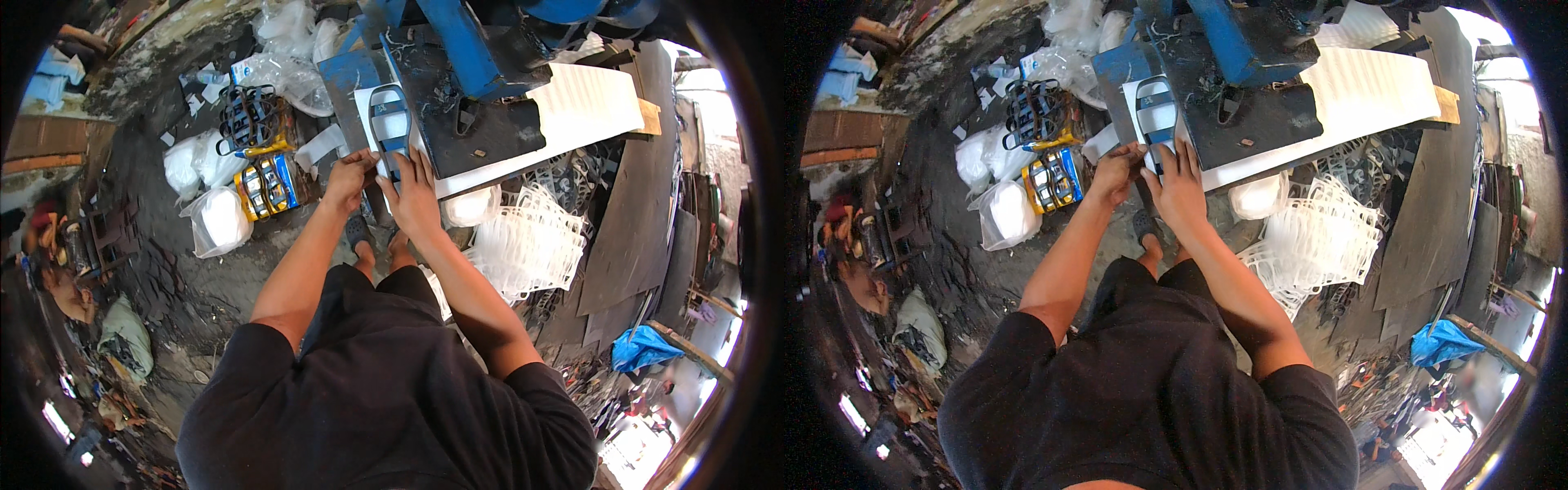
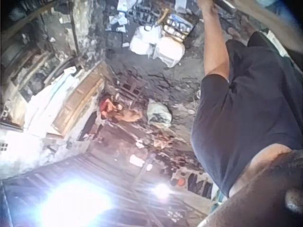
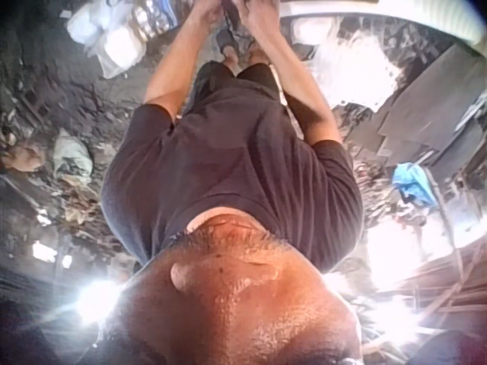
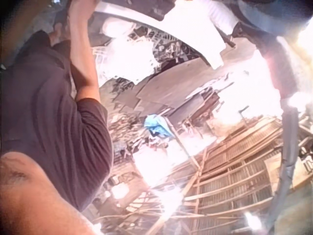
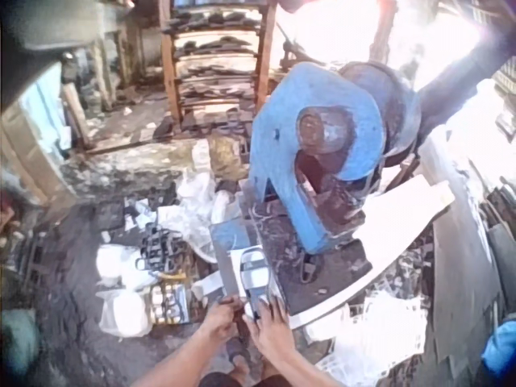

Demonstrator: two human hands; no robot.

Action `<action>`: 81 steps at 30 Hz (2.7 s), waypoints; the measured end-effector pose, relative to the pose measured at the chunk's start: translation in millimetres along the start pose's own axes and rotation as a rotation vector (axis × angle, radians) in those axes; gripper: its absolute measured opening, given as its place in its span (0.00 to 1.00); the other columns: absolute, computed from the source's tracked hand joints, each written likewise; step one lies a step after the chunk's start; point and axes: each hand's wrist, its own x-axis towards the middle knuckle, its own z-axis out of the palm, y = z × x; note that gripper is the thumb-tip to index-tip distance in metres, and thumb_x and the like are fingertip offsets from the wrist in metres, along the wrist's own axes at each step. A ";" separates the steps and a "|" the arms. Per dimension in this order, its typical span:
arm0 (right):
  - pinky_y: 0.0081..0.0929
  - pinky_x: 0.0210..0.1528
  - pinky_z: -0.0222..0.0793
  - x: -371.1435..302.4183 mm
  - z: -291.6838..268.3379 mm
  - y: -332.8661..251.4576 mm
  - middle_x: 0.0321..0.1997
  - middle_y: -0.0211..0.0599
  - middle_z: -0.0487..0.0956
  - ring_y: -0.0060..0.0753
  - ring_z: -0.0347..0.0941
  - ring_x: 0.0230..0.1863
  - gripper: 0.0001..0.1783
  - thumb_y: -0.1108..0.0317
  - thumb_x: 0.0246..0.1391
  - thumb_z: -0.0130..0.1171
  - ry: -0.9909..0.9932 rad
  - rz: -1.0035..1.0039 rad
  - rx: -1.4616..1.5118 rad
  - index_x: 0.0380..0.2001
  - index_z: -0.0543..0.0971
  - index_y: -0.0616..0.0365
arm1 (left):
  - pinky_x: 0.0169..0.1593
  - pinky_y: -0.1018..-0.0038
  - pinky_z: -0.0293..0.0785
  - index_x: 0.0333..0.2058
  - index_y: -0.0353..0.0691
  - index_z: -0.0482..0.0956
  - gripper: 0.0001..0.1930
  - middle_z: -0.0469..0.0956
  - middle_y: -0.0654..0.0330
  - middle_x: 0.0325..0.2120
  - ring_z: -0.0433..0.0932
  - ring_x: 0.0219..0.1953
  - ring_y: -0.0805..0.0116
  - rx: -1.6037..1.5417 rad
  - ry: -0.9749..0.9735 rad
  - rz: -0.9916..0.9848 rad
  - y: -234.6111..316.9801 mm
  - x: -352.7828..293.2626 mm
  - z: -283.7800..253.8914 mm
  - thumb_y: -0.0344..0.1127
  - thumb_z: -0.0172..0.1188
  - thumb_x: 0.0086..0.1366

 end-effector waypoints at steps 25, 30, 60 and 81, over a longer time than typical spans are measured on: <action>0.26 0.46 0.72 -6.5 -45.1 113.5 0.40 0.38 0.75 0.29 0.73 0.41 0.14 0.66 0.66 0.52 0.268 1.213 1.122 0.46 0.71 0.66 | 0.48 0.60 0.73 0.47 0.35 0.78 0.16 0.80 0.42 0.43 0.79 0.46 0.47 0.955 0.411 0.857 44.9 115.7 45.4 0.39 0.58 0.66; 0.37 0.52 0.72 1.8 -38.9 85.2 0.45 0.43 0.75 0.40 0.75 0.46 0.12 0.77 0.62 0.44 0.067 1.111 1.346 0.47 0.70 0.68 | 0.48 0.56 0.74 0.45 0.36 0.79 0.16 0.79 0.40 0.42 0.77 0.46 0.38 1.414 0.115 0.800 87.9 161.1 44.3 0.36 0.58 0.60; 0.55 0.53 0.73 33.5 -48.6 73.3 0.47 0.56 0.75 0.56 0.76 0.49 0.19 0.89 0.52 0.37 0.249 1.273 1.364 0.46 0.72 0.72 | 0.51 0.58 0.73 0.47 0.39 0.80 0.17 0.80 0.45 0.43 0.77 0.49 0.41 1.334 0.054 0.711 91.7 160.3 46.5 0.39 0.58 0.60; 0.29 0.31 0.68 -15.2 -26.9 81.4 0.38 0.39 0.67 0.30 0.68 0.29 0.17 0.68 0.46 0.74 0.100 0.307 0.299 0.31 0.75 0.66 | 0.50 0.58 0.73 0.43 0.42 0.81 0.13 0.81 0.45 0.42 0.77 0.47 0.41 1.219 0.044 0.676 94.2 154.8 47.7 0.36 0.57 0.61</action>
